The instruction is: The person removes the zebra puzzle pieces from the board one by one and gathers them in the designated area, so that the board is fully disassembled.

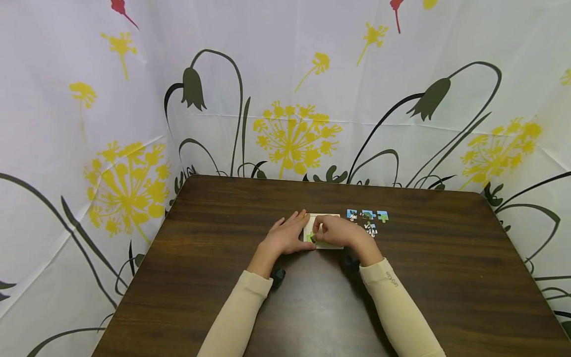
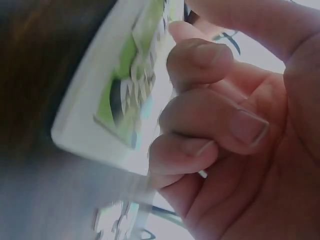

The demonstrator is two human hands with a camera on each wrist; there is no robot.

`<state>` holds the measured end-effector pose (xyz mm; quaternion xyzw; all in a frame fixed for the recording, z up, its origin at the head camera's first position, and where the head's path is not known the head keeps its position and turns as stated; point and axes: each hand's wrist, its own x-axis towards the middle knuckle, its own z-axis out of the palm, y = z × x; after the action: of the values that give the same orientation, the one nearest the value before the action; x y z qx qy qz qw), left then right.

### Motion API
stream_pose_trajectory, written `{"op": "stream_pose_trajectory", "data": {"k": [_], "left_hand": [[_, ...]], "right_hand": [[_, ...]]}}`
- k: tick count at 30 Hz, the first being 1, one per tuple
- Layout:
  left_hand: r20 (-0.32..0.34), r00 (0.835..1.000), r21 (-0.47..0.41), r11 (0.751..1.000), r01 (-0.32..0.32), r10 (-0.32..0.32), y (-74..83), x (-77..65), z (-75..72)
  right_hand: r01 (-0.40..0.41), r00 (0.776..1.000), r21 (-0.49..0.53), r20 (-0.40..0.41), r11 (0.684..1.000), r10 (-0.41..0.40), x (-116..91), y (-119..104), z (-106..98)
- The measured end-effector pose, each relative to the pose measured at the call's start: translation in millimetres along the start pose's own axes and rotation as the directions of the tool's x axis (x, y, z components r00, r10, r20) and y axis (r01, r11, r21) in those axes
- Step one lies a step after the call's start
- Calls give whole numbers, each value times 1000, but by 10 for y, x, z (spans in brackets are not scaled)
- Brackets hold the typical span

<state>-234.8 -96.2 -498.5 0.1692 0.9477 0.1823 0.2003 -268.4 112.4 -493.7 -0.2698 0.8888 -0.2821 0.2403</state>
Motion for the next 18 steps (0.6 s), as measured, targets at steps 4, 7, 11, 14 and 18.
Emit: {"op": "stream_pose_trajectory", "data": {"k": [4,7,11,14,18], "left_hand": [[0,1000,2,1000,0,0,18,-9,-5],[-4,1000,2,1000,2,-2,27,-11,-9],[-3,1000,1,1000,4,-4,29,-12,-13],[1,1000,-6,1000,6,-6,28,-14,-16],[1,1000,-16,1000,9,-9,29,-17,-18]], "right_hand": [[-8,998,13,-56,1000,9,-52,93,-104],[-46,994,11,-96,999,47,-119,167,-199],[-78,994,22,-74,997,79,-190,229,-278],[-64,998,44,-23,997,65,-201,242,-289],[-78,997,73,25,994,76,-196,224,-280]]}}
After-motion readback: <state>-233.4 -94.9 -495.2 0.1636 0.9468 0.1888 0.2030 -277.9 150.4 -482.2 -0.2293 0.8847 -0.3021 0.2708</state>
